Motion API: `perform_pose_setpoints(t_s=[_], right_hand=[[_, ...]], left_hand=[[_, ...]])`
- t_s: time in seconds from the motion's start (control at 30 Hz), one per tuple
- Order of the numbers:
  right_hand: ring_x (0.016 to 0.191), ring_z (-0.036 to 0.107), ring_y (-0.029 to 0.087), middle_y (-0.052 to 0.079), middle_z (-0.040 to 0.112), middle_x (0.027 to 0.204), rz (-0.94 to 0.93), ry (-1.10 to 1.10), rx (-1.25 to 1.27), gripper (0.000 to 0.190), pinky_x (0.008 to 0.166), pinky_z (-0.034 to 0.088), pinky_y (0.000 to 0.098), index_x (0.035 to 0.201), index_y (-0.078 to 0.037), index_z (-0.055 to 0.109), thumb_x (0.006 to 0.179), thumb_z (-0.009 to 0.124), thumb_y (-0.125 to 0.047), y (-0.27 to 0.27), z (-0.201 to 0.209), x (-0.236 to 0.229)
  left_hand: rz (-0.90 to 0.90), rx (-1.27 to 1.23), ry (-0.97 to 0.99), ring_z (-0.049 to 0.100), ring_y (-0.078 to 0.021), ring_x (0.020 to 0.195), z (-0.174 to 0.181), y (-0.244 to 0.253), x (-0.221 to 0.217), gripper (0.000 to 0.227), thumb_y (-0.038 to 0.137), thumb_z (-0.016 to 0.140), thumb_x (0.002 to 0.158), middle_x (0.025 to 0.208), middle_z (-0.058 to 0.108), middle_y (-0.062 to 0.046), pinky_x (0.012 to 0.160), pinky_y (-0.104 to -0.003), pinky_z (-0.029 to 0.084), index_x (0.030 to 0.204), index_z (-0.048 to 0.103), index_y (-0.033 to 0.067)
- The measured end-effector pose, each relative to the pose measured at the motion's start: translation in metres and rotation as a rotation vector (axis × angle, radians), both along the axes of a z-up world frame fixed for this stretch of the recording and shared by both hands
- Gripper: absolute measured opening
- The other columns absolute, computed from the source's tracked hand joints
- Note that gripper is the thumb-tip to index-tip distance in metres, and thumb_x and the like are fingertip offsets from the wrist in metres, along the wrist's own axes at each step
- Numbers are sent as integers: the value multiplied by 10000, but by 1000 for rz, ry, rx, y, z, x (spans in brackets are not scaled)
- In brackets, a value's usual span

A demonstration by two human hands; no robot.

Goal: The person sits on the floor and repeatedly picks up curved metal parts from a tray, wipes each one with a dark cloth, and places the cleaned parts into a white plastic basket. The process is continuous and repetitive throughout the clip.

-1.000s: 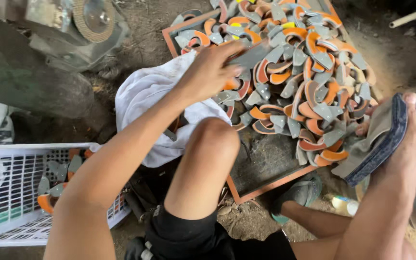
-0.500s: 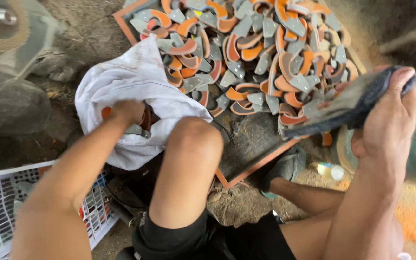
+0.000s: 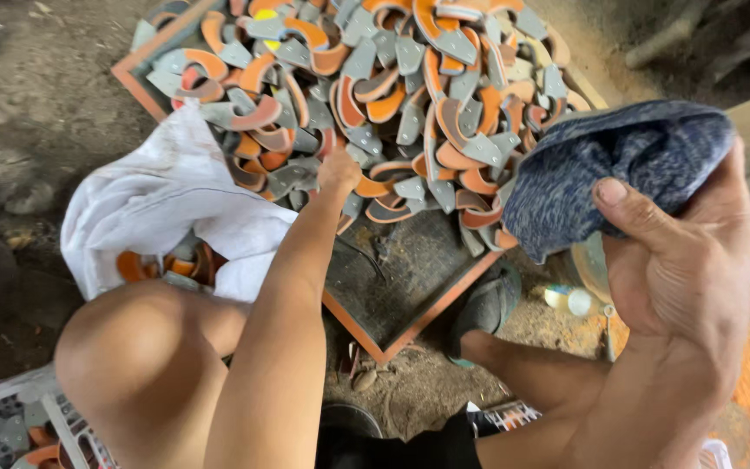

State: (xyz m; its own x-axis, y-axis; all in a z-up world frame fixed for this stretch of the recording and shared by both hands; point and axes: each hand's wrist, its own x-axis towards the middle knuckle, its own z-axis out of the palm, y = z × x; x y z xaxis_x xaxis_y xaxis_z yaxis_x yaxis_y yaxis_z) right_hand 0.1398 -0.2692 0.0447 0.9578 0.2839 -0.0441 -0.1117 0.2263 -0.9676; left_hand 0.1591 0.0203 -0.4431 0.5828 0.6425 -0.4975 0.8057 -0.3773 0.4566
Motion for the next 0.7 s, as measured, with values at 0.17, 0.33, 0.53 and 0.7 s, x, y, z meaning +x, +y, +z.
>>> perform_pose_setpoints(t_s=[0.17, 0.33, 0.53, 0.7], right_hand=[[1018, 720, 263, 167, 662, 1118, -100, 28, 57, 527, 924, 639, 423, 1294, 28, 536, 806, 627, 206, -10, -3, 6], [1021, 713, 221, 133, 657, 1119, -116, -46, -30, 493, 924, 636, 358, 1254, 15, 536, 807, 597, 212, -22, -12, 9], [896, 686, 210, 108, 647, 1042, -7, -54, -34, 324, 699, 560, 364, 1164, -76, 469, 922, 546, 125, -20, -37, 9], [825, 661, 191, 55, 646, 990, 26, 89, -83, 314, 652, 552, 327, 1201, -89, 547, 913, 613, 19, 17, -48, -14]], left_hand=[[442, -295, -306, 662, -334, 883, -44, -2, -7, 303, 232, 698, 875, 923, 649, -185, 781, -476, 545, 1080, 623, 22], [417, -218, -599, 526, -203, 691, -7, 46, -35, 190, 124, 718, 861, 763, 579, -130, 629, -415, 453, 835, 593, -17], [272, -191, -844, 591, -180, 703, 153, 84, -40, 86, 82, 644, 955, 828, 650, -79, 582, -362, 475, 903, 608, 25], [106, -639, -895, 693, -138, 725, 317, 40, -48, 96, 142, 560, 973, 861, 670, -34, 572, -307, 621, 978, 626, 72]])
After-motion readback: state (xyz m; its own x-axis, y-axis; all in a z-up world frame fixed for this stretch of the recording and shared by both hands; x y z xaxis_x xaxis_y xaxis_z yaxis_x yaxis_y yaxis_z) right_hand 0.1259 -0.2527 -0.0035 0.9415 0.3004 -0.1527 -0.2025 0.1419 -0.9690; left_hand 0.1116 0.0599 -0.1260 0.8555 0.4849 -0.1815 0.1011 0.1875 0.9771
